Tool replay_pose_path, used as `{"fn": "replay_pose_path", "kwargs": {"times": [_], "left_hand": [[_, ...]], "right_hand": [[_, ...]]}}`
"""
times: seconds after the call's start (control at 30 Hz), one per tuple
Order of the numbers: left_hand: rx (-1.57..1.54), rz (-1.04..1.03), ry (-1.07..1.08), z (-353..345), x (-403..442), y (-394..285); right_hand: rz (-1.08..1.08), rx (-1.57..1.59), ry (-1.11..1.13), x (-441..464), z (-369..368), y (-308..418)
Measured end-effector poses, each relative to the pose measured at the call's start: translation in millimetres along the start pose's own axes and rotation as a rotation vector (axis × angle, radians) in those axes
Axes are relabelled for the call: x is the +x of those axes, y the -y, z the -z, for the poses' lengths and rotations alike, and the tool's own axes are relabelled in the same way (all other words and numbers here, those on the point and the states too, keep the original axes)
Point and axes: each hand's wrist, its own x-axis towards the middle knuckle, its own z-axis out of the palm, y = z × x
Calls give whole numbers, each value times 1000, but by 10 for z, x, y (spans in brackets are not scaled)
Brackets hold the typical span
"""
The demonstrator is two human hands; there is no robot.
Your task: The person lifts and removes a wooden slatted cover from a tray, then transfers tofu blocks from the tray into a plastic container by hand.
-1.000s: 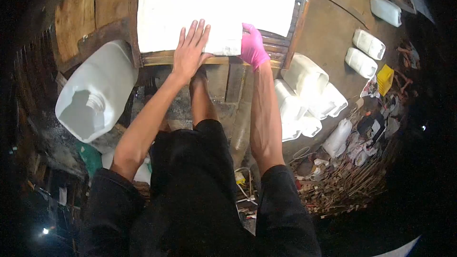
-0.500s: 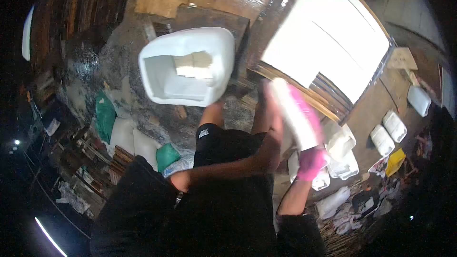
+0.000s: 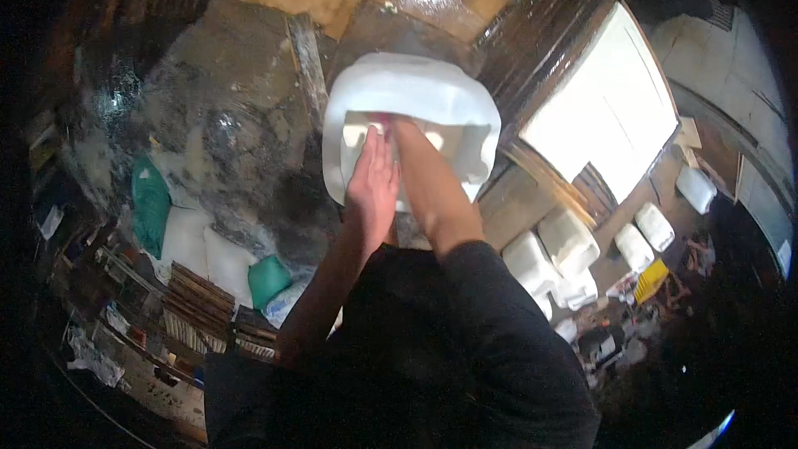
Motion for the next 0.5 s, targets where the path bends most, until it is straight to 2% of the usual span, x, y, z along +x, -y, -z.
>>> {"fn": "replay_pose_path", "kwargs": {"times": [0.03, 0.07, 0.13, 0.23, 0.3, 0.33, 0.4, 0.5], "left_hand": [[113, -40, 214, 118, -181, -60], [101, -10, 220, 254, -351, -130], [-147, 159, 237, 476, -642, -320], [-131, 67, 174, 830, -882, -489], [-494, -25, 28, 1003, -917, -567], [-493, -32, 27, 1036, -901, -596], [-440, -118, -135, 1079, -885, -650], [-406, -194, -77, 1062, -779, -580]], "right_hand": [[-11, -14, -39, 42, -100, 43], [-21, -18, -71, 41, -188, 59], [-26, -19, -116, -26, -278, 77], [-30, -6, -165, -149, -350, 92], [-42, -7, -209, -179, -408, 101], [-45, -12, -241, -164, -449, 88], [-59, -16, -305, -134, -498, 51], [-69, 11, -357, -98, -528, 8]]}}
